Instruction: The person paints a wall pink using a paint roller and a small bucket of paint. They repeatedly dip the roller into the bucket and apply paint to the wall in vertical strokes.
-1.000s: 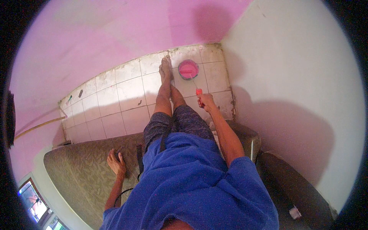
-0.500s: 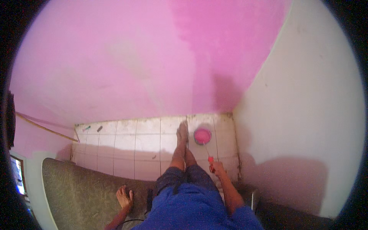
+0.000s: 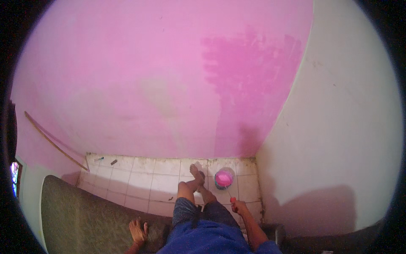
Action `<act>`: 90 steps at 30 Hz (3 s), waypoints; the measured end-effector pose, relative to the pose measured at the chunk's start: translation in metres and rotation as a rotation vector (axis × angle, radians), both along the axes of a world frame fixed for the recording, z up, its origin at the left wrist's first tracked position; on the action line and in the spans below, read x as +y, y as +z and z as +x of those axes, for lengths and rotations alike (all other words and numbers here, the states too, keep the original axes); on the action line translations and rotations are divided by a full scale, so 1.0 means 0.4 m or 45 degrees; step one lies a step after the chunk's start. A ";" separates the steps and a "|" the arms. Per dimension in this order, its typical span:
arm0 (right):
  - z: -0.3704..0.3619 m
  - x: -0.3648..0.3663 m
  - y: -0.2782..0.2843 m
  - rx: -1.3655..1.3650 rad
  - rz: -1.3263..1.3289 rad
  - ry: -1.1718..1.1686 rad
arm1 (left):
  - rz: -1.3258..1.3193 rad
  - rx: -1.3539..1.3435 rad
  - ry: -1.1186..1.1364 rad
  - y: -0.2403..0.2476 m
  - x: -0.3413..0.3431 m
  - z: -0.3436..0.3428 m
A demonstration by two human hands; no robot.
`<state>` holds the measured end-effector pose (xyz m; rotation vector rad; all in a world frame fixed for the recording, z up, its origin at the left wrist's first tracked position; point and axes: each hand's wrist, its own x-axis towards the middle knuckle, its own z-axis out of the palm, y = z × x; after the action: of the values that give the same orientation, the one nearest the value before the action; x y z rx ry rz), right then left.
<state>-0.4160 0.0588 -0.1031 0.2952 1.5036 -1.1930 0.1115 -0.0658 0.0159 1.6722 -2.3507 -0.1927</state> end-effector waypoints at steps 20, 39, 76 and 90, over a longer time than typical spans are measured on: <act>0.042 -0.025 0.172 0.115 0.299 0.174 | 0.572 -0.450 -0.008 0.030 -0.047 -0.003; 0.226 -0.014 0.077 0.305 0.183 0.012 | 0.415 -0.352 -0.518 0.055 -0.069 0.264; 0.417 -0.063 0.713 0.765 -0.430 -0.144 | 1.548 1.626 -0.733 0.313 -0.293 -0.912; 0.360 -0.278 0.320 1.561 -0.390 0.208 | 1.154 1.415 -0.578 0.227 -0.425 -1.005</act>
<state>-0.2720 -0.0524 0.0250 -0.9189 2.2300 -1.5214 -0.2905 -0.2358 0.1066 0.7375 -1.6818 -1.8960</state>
